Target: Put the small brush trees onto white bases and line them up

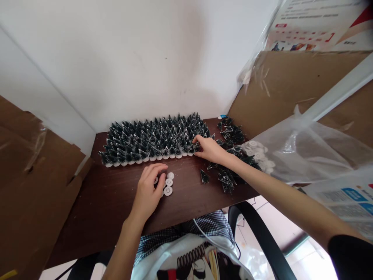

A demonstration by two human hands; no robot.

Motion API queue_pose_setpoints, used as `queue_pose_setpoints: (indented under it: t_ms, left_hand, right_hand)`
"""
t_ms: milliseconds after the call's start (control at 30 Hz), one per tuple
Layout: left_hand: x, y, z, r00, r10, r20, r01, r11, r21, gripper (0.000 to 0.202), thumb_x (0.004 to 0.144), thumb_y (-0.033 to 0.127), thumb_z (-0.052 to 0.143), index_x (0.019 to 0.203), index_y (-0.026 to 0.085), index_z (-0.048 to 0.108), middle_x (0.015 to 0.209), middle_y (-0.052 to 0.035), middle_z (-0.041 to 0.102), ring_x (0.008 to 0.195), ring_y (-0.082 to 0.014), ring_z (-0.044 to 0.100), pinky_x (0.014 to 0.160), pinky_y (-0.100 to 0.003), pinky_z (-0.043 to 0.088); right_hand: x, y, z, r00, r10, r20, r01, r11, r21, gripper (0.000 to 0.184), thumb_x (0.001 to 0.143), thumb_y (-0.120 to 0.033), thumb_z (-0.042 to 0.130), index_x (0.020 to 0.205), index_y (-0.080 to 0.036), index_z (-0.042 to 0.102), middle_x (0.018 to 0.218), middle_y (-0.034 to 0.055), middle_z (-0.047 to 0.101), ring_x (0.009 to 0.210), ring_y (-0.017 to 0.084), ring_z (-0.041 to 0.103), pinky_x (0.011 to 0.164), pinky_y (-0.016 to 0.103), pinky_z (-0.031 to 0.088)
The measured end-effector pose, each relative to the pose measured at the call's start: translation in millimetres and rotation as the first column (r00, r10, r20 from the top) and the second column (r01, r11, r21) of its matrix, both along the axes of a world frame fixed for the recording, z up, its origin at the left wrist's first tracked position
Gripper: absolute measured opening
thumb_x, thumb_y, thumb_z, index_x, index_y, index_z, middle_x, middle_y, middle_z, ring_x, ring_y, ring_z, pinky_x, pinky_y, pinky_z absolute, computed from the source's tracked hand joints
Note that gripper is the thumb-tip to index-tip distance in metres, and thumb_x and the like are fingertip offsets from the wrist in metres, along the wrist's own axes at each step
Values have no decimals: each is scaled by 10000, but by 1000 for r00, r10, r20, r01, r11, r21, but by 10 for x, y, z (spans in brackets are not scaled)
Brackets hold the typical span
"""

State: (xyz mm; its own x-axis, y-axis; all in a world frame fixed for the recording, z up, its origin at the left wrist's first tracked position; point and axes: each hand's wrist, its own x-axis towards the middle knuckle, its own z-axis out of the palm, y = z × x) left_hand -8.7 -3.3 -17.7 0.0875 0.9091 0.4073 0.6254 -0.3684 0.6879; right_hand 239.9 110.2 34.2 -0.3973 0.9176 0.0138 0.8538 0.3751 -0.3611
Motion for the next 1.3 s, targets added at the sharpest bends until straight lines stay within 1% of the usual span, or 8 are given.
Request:
queue_pose_setpoints:
  t_ms: [200, 400, 567, 667, 833, 967, 1100, 1300]
  left_hand:
    - [-3, -2, 14, 1000, 6, 10, -6, 1000, 8, 242, 984, 272, 480, 1117, 203, 669, 1172, -86, 688, 1092, -237, 610, 953, -394, 506]
    - [-22, 7, 4, 998, 54, 7, -55, 998, 31, 231, 976, 260, 483, 1095, 208, 674, 1153, -79, 702, 1097, -240, 610, 945, -393, 502]
    - [-30, 17, -1, 996, 93, 6, -93, 995, 18, 207, 955, 254, 503, 1047, 198, 680, 1075, -69, 719, 1030, -237, 623, 909, -384, 504]
    - [-9, 9, 38, 996, 74, -42, -74, 997, 8, 194, 948, 252, 514, 1038, 196, 676, 1045, -66, 721, 1013, -239, 619, 899, -386, 494]
    - [83, -25, 120, 960, 47, -275, -71, 994, -80, 190, 926, 319, 582, 1036, 211, 693, 1047, -67, 715, 1020, -285, 582, 873, -429, 466]
    - [171, -27, 133, 897, 47, -440, -87, 994, -72, 211, 891, 287, 627, 1075, 219, 705, 1038, -79, 699, 1001, -305, 570, 839, -433, 456]
    - [220, 10, 108, 868, 46, -494, -91, 994, -66, 220, 912, 232, 571, 1081, 209, 710, 1035, -94, 695, 986, -307, 566, 821, -429, 454]
    - [225, 102, 112, 861, 8, -509, -59, 995, -85, 238, 892, 211, 569, 1072, 189, 724, 999, -107, 705, 957, -313, 557, 821, -438, 455]
  right_hand:
    - [62, -31, 49, 999, -9, -45, 6, 998, -56, 438, 823, -168, 719, 1221, -141, 538, 949, 90, 712, 813, 218, 681, 701, 288, 461]
    - [203, -242, 321, 995, -17, 98, 7, 996, 94, 379, 883, -282, 684, 1221, -154, 573, 1193, 162, 710, 1048, 316, 676, 837, 387, 479]
    - [203, -526, 489, 984, 67, 165, -74, 996, 40, 238, 923, -325, 664, 1115, -185, 650, 1030, 78, 760, 950, 275, 695, 831, 370, 445]
    - [155, -664, 419, 971, 165, 174, -170, 985, 10, 191, 927, -318, 670, 1077, -200, 666, 947, 58, 760, 909, 261, 690, 878, 383, 425]
    - [98, -829, 238, 939, 138, 314, -167, 984, 66, 143, 910, -286, 693, 982, -164, 673, 960, 123, 760, 970, 316, 664, 957, 455, 384]
    - [73, -887, 145, 935, 167, 314, -199, 977, 72, 189, 875, -294, 736, 997, -168, 663, 978, 121, 763, 976, 316, 655, 977, 462, 372]
    - [39, -888, 84, 940, 171, 295, -201, 977, 75, 242, 845, -269, 769, 1038, -165, 666, 1023, 113, 759, 995, 313, 650, 982, 454, 375]
    - [6, -889, 56, 948, 183, 262, -213, 973, 92, 188, 841, -261, 773, 979, -158, 697, 1016, 110, 752, 988, 310, 644, 952, 439, 386]
